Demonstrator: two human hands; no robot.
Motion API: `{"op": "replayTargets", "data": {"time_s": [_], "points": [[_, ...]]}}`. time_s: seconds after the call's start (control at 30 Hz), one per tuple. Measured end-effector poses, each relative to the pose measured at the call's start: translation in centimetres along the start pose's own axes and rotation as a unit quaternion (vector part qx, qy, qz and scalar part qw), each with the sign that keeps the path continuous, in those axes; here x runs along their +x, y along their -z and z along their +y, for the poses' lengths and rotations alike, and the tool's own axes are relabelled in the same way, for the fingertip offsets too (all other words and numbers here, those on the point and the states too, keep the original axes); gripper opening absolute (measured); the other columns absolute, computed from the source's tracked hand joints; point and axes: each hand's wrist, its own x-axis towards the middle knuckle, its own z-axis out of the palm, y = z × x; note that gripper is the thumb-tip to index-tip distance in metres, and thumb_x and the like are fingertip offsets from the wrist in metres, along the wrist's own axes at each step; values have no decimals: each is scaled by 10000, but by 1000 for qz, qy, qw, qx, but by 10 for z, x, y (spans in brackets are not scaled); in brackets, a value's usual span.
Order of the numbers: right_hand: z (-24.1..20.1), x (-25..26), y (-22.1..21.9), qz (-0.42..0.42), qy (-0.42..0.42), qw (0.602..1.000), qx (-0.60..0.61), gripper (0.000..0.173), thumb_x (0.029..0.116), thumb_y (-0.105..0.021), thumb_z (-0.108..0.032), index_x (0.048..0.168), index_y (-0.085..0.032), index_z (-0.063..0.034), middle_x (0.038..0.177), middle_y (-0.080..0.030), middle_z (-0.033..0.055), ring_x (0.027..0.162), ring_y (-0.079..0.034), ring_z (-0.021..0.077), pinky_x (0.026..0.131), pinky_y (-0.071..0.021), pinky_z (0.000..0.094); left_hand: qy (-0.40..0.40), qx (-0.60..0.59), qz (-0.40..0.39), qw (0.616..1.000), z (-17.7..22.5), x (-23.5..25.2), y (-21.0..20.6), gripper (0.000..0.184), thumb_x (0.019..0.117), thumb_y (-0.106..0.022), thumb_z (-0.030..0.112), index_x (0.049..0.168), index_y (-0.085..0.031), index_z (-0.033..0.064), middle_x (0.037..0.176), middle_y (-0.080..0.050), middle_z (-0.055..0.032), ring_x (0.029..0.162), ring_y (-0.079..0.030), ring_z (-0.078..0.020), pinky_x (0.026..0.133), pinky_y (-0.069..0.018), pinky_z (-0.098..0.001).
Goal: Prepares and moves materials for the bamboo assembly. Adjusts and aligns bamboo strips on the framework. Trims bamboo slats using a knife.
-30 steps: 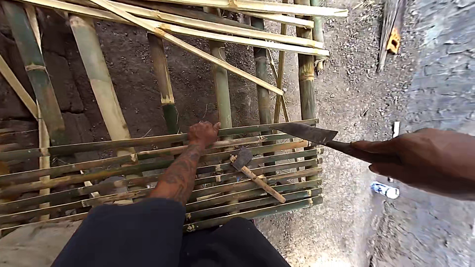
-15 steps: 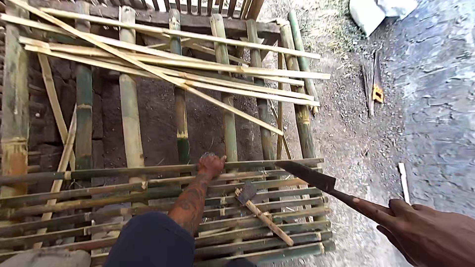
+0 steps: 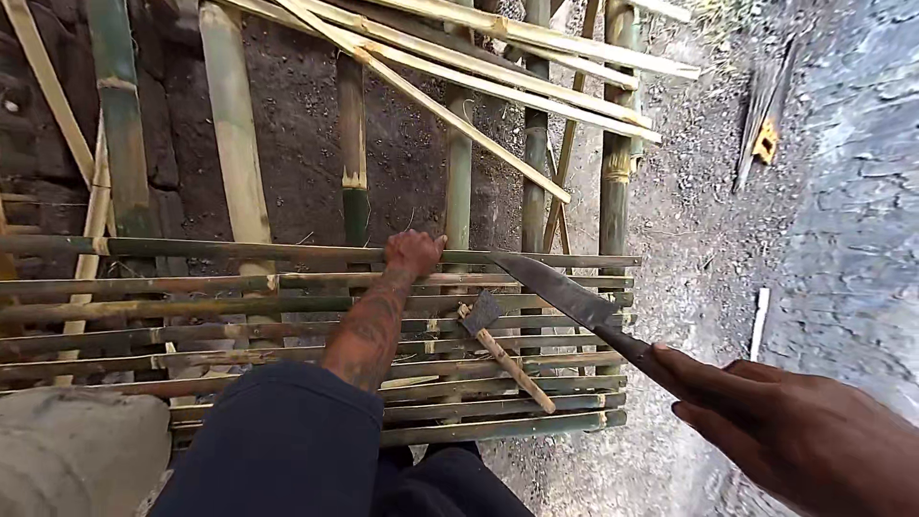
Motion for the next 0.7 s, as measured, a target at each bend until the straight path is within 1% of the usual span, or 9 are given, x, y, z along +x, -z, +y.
{"op": "replayTargets", "data": {"time_s": [0.07,0.13,0.23,0.3,0.43,0.5,0.57,0.63,0.7], "points": [[-5,8,-7,22,11,999,-20,550,941,-600,-347,1475,-595,-217,897,-710,199,717,-685,414,583,-521,590,-4,-7,2,1000,-1,-1,1,786,1054,-247,653,975,-709,22,1040,-720,-222,1034,-701,-405,794,-534,-617],[-9,15,-10,33,16,999,-34,552,934,-590,-358,1475,-597,-247,874,-709,172,697,-679,386,572,-517,575,-7,-8,8,1000,-1,0,-1,780,1054,-248,652,966,-706,27,1026,-720,-218,1027,-703,-402,789,-537,-611],[-15,21,-13,50,28,997,-50,556,916,-568,-374,1460,-611,-268,816,-698,136,655,-669,355,536,-505,547,-9,-11,17,1000,-2,2,-4,776,1042,-251,667,960,-708,46,1015,-723,-206,1018,-705,-396,780,-536,-614],[-19,24,-12,45,25,997,-55,552,920,-573,-375,1459,-613,-266,811,-696,134,660,-669,350,538,-505,540,-8,-10,19,1000,-3,3,-4,778,1040,-250,669,955,-711,48,1017,-723,-206,1016,-705,-394,774,-532,-618],[-24,28,-10,22,14,998,-65,558,929,-571,-372,1474,-597,-259,834,-702,146,699,-678,371,563,-509,551,-14,-6,25,1000,-3,3,-4,780,1046,-244,657,942,-702,36,1005,-721,-214,1003,-705,-402,773,-530,-616],[-24,30,-9,13,9,998,-65,560,930,-587,-369,1478,-592,-254,847,-709,153,722,-685,380,581,-517,558,-16,-15,22,999,-3,2,-2,776,1047,-258,656,938,-695,24,1003,-716,-230,1000,-702,-419,779,-526,-632],[-29,31,-5,-5,-4,998,-68,564,938,-584,-372,1491,-576,-264,857,-716,154,751,-690,384,606,-521,564,-15,-14,20,1000,-3,2,-2,776,1045,-258,661,935,-695,29,998,-717,-225,995,-704,-417,775,-526,-625],[-40,33,3,-30,-12,996,-87,564,947,-582,-360,1503,-559,-266,827,-695,153,735,-681,382,591,-511,554,-16,-10,18,1000,-3,2,-1,774,1049,-252,655,940,-694,28,997,-717,-222,996,-704,-413,776,-527,-618],[-52,37,12,-39,-4,990,-137,547,949,-579,-336,1493,-559,-279,762,-658,136,666,-664,360,534,-493,521,-16,-3,16,1000,-3,2,-1,775,1051,-240,650,944,-695,31,998,-720,-217,998,-706,-406,779,-529,-615]]}}
